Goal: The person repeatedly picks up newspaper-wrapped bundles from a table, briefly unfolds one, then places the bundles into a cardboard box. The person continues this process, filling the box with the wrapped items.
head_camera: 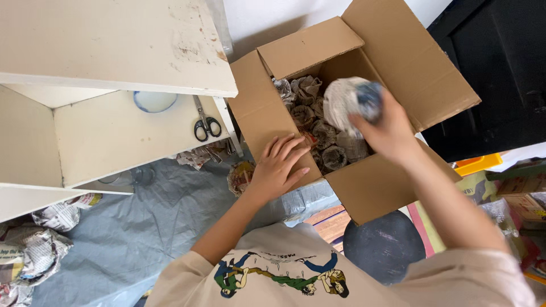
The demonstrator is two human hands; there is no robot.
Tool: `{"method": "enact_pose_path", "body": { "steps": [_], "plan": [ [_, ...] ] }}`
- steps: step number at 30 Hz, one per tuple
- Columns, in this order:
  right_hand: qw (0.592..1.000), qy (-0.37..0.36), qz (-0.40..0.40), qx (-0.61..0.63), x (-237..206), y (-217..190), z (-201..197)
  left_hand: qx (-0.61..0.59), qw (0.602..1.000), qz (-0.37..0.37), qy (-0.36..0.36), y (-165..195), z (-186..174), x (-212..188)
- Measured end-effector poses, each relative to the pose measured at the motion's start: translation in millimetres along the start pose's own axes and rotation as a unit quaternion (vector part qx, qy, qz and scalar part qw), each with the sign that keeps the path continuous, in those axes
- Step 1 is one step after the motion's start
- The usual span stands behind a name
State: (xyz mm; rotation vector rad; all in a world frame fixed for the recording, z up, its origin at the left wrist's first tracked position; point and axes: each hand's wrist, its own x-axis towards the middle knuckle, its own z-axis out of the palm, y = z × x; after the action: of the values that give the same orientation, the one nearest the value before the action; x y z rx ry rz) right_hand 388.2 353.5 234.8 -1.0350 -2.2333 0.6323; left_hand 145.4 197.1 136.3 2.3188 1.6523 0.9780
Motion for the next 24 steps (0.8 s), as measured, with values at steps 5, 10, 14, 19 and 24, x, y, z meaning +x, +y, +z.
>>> {"method": "enact_pose_path", "body": {
  "steps": [5, 10, 14, 19, 24],
  "plan": [
    [0.915, -0.112, 0.349, 0.167, 109, 115, 117, 0.009, 1.0, -0.011, 0.018, 0, 1, -2],
    [0.919, -0.059, 0.354, 0.162, 169, 169, 190, 0.003, 0.999, -0.034, 0.02, 1, -3, 3],
    [0.92, -0.108, 0.292, 0.237, 181, 174, 218, -0.026, 0.998, -0.061, 0.005, -3, -1, 2],
    [0.932, -0.2, 0.249, -0.171, 175, 181, 225, -0.069, 0.995, -0.07, 0.007, -7, 10, -2],
    [0.939, -0.136, 0.169, -0.268, 180, 169, 229, -0.112, 0.986, -0.071, 0.096, -23, 33, -27]
  ]
}}
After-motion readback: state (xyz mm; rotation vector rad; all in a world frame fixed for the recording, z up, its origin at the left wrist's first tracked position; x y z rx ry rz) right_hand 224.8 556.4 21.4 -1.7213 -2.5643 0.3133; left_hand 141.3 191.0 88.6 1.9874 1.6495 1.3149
